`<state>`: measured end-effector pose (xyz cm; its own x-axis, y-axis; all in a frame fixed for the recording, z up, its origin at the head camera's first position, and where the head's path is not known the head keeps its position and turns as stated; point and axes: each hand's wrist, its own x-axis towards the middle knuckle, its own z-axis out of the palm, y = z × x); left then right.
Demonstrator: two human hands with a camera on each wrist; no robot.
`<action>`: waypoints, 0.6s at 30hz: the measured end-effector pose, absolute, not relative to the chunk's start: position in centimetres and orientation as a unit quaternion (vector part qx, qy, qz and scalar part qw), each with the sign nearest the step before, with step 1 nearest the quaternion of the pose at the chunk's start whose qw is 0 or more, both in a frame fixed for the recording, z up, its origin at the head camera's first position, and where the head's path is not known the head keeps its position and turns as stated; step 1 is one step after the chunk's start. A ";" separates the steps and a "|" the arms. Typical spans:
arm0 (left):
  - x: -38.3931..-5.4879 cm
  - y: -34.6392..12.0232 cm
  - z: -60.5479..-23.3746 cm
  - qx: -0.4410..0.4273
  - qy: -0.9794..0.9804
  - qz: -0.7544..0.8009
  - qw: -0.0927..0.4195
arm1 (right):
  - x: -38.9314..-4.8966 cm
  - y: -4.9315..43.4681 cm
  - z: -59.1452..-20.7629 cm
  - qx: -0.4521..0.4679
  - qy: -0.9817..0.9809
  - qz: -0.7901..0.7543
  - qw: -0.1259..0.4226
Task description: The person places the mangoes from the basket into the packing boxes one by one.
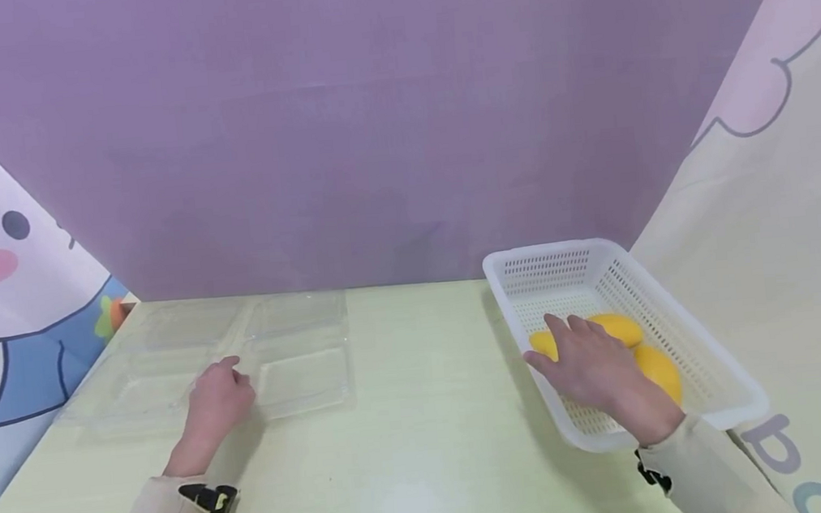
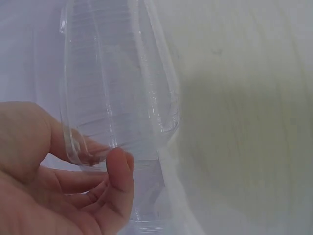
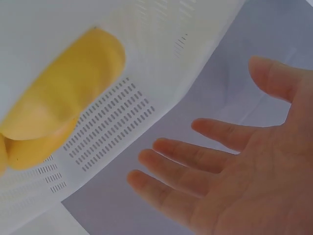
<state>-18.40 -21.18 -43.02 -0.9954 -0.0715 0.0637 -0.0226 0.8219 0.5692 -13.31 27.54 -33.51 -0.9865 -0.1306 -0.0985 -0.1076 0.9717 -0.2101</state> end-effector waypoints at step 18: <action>-19.2 -20.9 -42.9 0.028 -0.927 -0.371 -0.038 | -14.4 29.1 -33.8 -0.060 0.989 -0.118 0.071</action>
<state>-19.19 -20.91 -42.92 -0.9956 -0.0235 -0.0908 -0.0796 0.7233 0.6860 -14.43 29.12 -33.83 -0.9827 -0.1360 -0.1256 -0.1025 0.9647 -0.2425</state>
